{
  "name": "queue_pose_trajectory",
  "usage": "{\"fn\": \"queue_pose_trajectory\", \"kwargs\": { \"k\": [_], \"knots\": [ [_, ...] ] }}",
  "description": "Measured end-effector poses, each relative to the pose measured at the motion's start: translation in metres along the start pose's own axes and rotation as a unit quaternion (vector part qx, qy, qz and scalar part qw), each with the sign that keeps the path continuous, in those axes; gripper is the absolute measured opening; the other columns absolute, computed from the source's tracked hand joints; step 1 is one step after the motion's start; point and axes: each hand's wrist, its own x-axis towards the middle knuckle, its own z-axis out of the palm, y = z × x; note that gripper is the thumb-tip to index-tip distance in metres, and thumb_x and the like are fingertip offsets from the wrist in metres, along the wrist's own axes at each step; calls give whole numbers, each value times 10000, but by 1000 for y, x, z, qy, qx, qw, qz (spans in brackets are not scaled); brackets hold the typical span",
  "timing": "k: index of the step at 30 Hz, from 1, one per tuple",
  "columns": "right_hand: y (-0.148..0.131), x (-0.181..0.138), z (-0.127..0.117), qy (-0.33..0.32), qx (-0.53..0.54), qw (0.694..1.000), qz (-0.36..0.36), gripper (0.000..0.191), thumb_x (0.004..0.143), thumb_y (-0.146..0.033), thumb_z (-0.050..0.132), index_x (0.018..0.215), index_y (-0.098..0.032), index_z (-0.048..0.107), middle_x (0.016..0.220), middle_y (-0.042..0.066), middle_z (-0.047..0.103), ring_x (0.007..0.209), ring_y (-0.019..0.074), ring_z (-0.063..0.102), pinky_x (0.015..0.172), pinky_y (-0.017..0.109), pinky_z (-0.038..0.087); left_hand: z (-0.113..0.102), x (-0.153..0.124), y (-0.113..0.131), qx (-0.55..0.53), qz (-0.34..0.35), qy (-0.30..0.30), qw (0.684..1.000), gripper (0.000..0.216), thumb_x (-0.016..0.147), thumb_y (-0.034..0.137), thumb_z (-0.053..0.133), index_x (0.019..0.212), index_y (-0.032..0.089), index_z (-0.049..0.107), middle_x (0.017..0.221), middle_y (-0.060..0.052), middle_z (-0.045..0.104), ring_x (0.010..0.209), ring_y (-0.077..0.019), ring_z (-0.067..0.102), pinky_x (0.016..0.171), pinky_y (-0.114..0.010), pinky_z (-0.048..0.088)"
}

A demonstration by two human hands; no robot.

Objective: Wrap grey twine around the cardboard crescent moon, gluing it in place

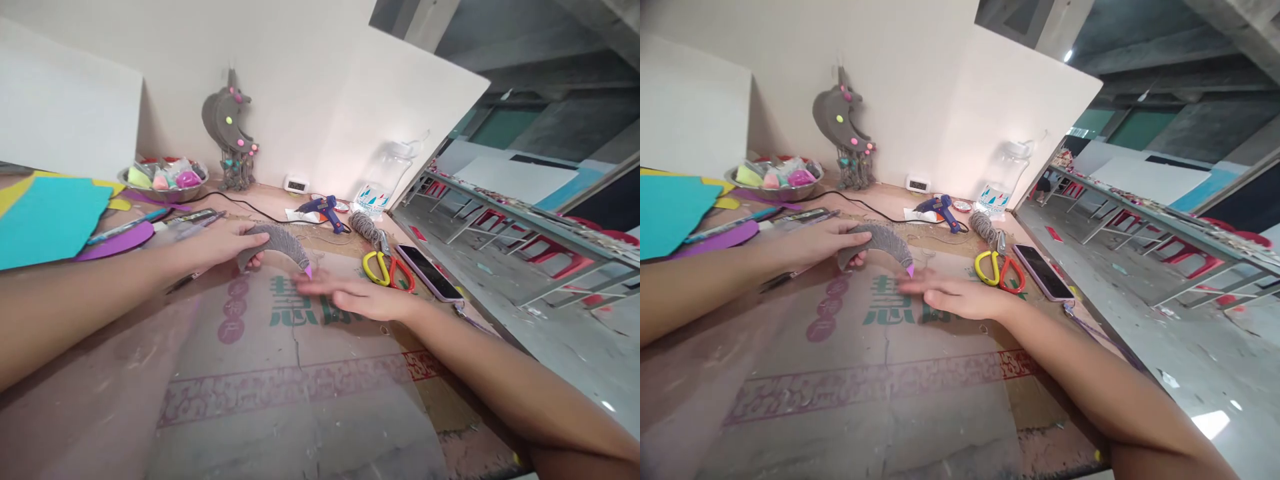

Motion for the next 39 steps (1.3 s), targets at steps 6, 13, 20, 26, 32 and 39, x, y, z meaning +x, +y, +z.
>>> {"fn": "queue_pose_trajectory", "kwargs": {
  "k": [6,13,20,26,32,39],
  "knots": [
    [-9,10,4,116,143,983,-18,658,918,-597,151,1347,-195,446,1416,105,435,1304,204,412,1094,426,308,-2,-2,-1,-91,16,60,994,256,783,401,616,716,166,542,632,-10,578,537,-111,541,505,-218,434],
    [-42,42,32,6,-57,997,-56,515,909,-418,450,1364,-180,430,1486,86,313,1411,186,174,1155,423,141,-3,6,-2,-142,31,154,977,170,794,334,585,767,166,573,635,0,566,529,-99,520,519,-211,427],
    [-33,33,4,39,229,973,-10,678,909,-612,154,1188,-193,609,1258,88,596,1169,213,553,1014,405,403,-7,6,-9,-132,70,130,980,227,784,399,592,712,186,559,629,6,558,536,-110,513,508,-225,397],
    [-5,-27,12,115,-140,980,86,551,926,-459,384,1425,-234,320,1521,58,227,1416,210,153,1152,490,91,-6,7,-10,-115,69,135,982,244,770,419,605,715,185,562,630,-1,570,537,-120,515,505,-239,394],
    [-49,-70,14,-38,115,992,47,541,934,-539,206,1164,-301,634,1297,33,571,1284,212,440,1071,431,356,-5,7,-12,-92,64,132,985,260,764,433,598,701,183,568,627,-9,568,533,-128,518,510,-247,401],
    [-30,-53,16,124,-27,984,128,538,869,-481,502,1355,-255,447,1487,61,319,1399,238,216,1148,490,116,-6,5,-7,-79,73,129,986,290,769,463,585,682,187,570,614,-14,573,531,-132,513,513,-246,397]
  ]
}}
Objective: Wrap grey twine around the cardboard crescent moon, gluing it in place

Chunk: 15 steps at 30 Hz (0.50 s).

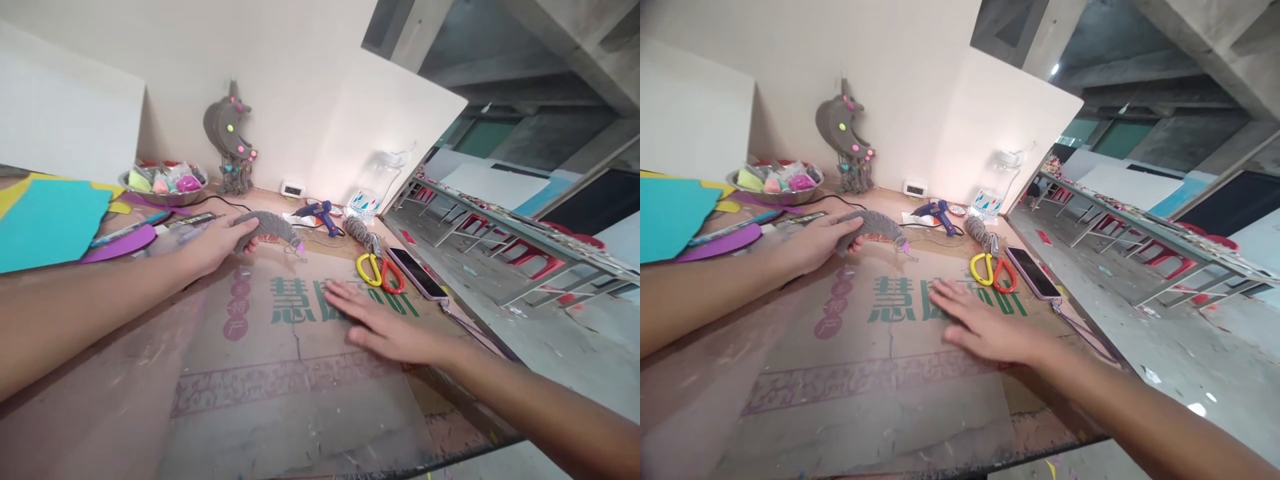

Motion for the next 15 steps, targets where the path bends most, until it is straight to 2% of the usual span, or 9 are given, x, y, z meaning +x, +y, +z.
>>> {"fn": "queue_pose_trajectory", "kwargs": {
  "k": [2,3,4,6,7,10,12,15],
  "knots": [
    [-8,11,2,-41,71,996,-26,424,938,-457,358,1130,-212,645,1290,82,570,1247,211,477,1076,437,325,1,-3,9,29,18,-5,999,307,785,451,576,644,179,564,609,-19,575,552,-126,511,539,-238,403],
    [-13,17,0,-3,99,995,-22,465,952,-451,308,1016,-186,684,1126,91,663,1105,196,587,998,406,416,2,-5,15,42,27,-6,999,304,784,438,584,629,178,561,596,-17,569,553,-124,508,544,-236,406],
    [-17,25,-4,59,105,993,-11,444,947,-442,334,969,-174,686,1008,89,694,983,181,634,924,374,466,2,-7,21,50,32,4,998,289,776,427,596,630,179,562,586,-13,565,539,-123,504,540,-239,411],
    [-22,44,-11,178,91,980,7,352,889,-436,482,1062,-172,637,979,86,681,885,171,634,844,345,492,2,-9,32,91,39,36,994,282,765,426,608,629,183,561,559,-5,556,516,-126,494,534,-250,412],
    [-24,55,-14,192,100,976,3,381,864,-435,523,1141,-184,593,1026,87,667,849,163,630,816,341,498,1,-9,36,113,55,39,991,312,765,439,603,596,180,552,543,-6,548,518,-127,495,535,-251,411],
    [-24,89,-12,175,149,973,-35,488,839,-465,538,1257,-215,498,1198,96,588,719,124,602,656,290,505,-1,-9,47,157,80,12,984,357,775,451,577,551,174,547,560,-17,564,560,-135,521,570,-253,419],
    [-24,108,-4,188,145,970,-45,444,842,-478,521,1186,-200,555,1137,79,609,685,112,570,601,258,472,-2,-9,50,179,93,-7,979,316,775,439,580,602,175,584,583,-11,578,580,-136,532,585,-252,419],
    [-22,126,8,229,112,966,-51,337,818,-482,543,864,-163,641,799,26,621,685,127,528,621,252,432,1,-11,49,166,107,3,980,297,777,438,581,646,173,601,603,-11,589,561,-128,517,572,-254,416]
  ]
}}
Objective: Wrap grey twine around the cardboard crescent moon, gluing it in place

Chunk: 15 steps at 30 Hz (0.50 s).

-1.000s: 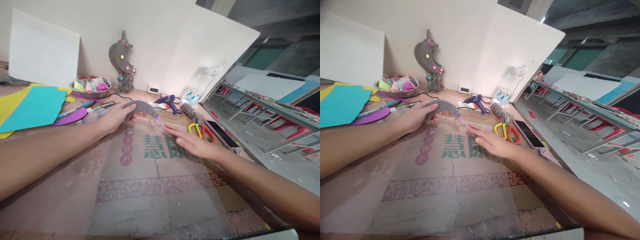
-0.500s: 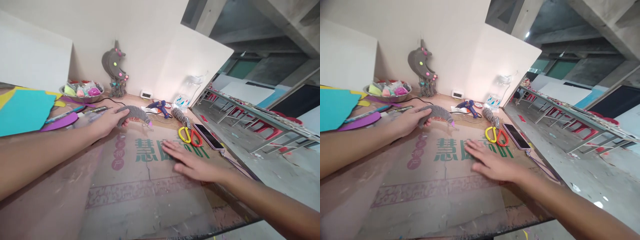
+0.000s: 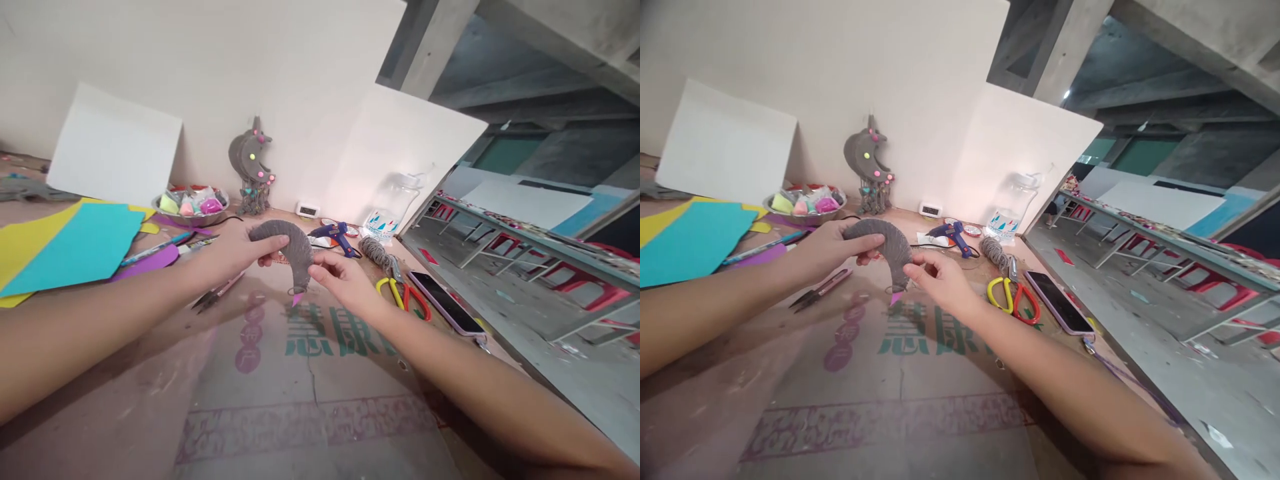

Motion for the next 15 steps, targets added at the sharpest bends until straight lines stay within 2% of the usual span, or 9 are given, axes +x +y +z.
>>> {"fn": "queue_pose_trajectory", "kwargs": {
  "k": [2,5,6,11,15],
  "knots": [
    [4,1,7,16,5,1000,-2,334,812,-477,548,726,-160,606,691,4,567,677,132,508,633,256,416,5,-3,-1,-40,-4,31,999,306,775,448,586,645,171,588,599,-10,585,546,-123,505,557,-254,411],
    [6,-1,11,31,47,998,8,305,822,-447,542,734,-162,602,702,0,562,688,129,502,663,258,413,15,-8,-5,-115,-11,43,992,312,805,480,539,745,180,604,694,-19,614,606,-129,532,604,-257,436],
    [7,-2,12,31,62,998,12,289,822,-436,546,747,-163,607,713,0,569,698,128,505,675,257,416,18,-11,-7,-108,-24,37,993,339,807,497,526,730,177,608,697,-24,613,615,-133,534,608,-259,435],
    [9,-8,18,-1,102,995,19,245,822,-401,561,770,-168,615,727,-7,584,703,118,522,696,249,423,27,-20,-14,61,-76,-30,995,446,792,572,489,590,188,593,595,-19,590,573,-151,526,539,-259,389],
    [13,-9,19,-27,64,997,19,288,844,-417,533,724,-162,594,646,-20,531,625,98,486,608,221,406,29,-23,-14,123,-122,-7,985,465,754,619,501,605,189,598,565,-16,593,546,-164,520,504,-269,360]
  ]
}}
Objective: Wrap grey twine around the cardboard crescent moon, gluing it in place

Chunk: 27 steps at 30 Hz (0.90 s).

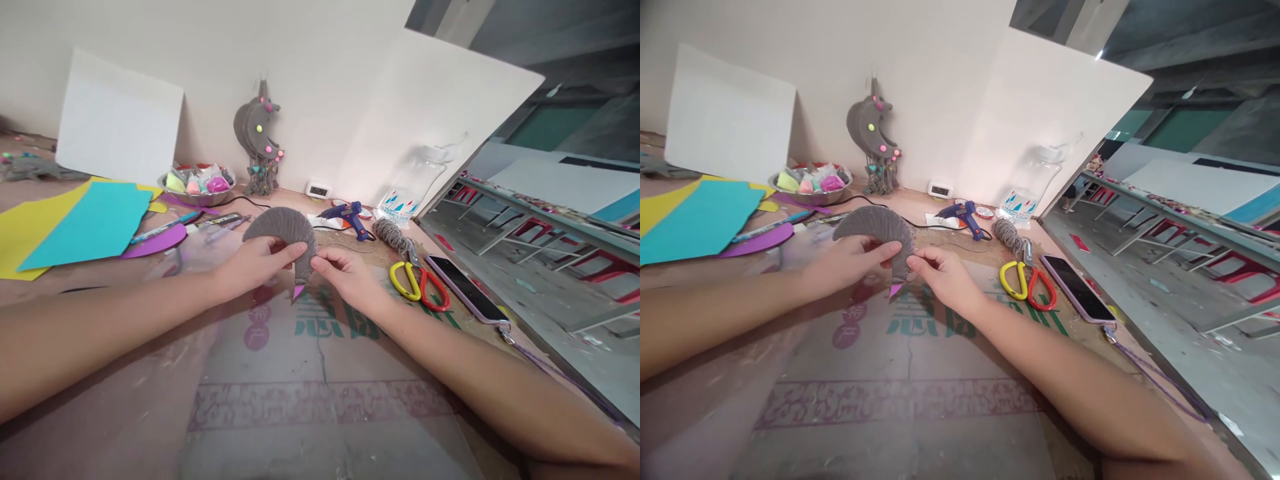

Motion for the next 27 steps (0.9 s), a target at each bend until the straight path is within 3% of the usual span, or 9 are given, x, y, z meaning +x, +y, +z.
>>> {"fn": "queue_pose_trajectory", "kwargs": {
  "k": [3,6,8,11,15,17,19,23,27],
  "knots": [
    [6,0,-5,-53,12,998,38,362,873,-486,461,960,-166,606,652,-22,542,492,72,437,486,208,379,0,0,0,0,-6,24,1000,452,770,599,492,603,189,585,553,-10,593,526,-159,516,504,-272,351],
    [9,0,-14,-124,41,988,76,493,834,-482,533,1241,-209,481,889,24,617,477,48,442,441,196,391,-1,3,-1,0,5,43,999,463,792,588,466,598,184,583,550,-9,599,515,-150,511,509,-267,351],
    [5,2,-25,-193,22,976,103,489,821,-454,565,1233,-200,494,821,13,614,484,48,437,425,177,368,-2,4,-2,5,13,55,998,489,809,587,433,584,178,580,563,-17,610,537,-150,523,521,-258,360],
    [-7,4,-43,-330,-43,931,153,357,836,-427,552,1052,-148,605,594,-35,513,476,51,416,431,166,334,-3,5,-2,12,8,70,997,517,821,590,399,583,170,583,588,-28,627,565,-150,538,537,-247,377],
    [-22,5,-61,-372,-147,900,176,322,843,-435,524,976,-169,649,649,-11,564,491,58,432,439,176,335,-3,5,-1,15,-3,71,997,515,822,589,394,598,169,590,600,-29,635,557,-146,539,525,-244,378],
    [-24,5,-67,-341,-196,904,166,340,840,-447,517,1049,-207,635,793,13,634,530,76,481,460,194,365,-2,5,0,21,-5,70,997,497,821,573,409,592,169,586,575,-22,618,540,-141,527,511,-243,368],
    [-21,6,-73,-263,-267,918,130,341,831,-456,522,1065,-235,634,884,17,656,612,106,539,523,217,403,-2,5,0,28,-6,69,997,478,815,559,430,579,170,578,540,-12,592,512,-135,508,500,-245,355],
    [-5,15,-94,-52,-418,902,89,327,826,-476,512,923,-210,674,753,21,651,652,152,561,579,253,389,-1,6,0,17,-2,56,998,454,809,540,449,561,175,555,517,-1,568,502,-136,508,495,-252,348],
    [23,25,-116,115,-439,885,98,303,835,-430,504,917,-177,650,780,47,662,658,165,573,582,265,396,1,7,0,14,-1,63,998,436,811,520,469,544,179,515,505,14,519,486,-127,481,493,-257,347]
  ]
}}
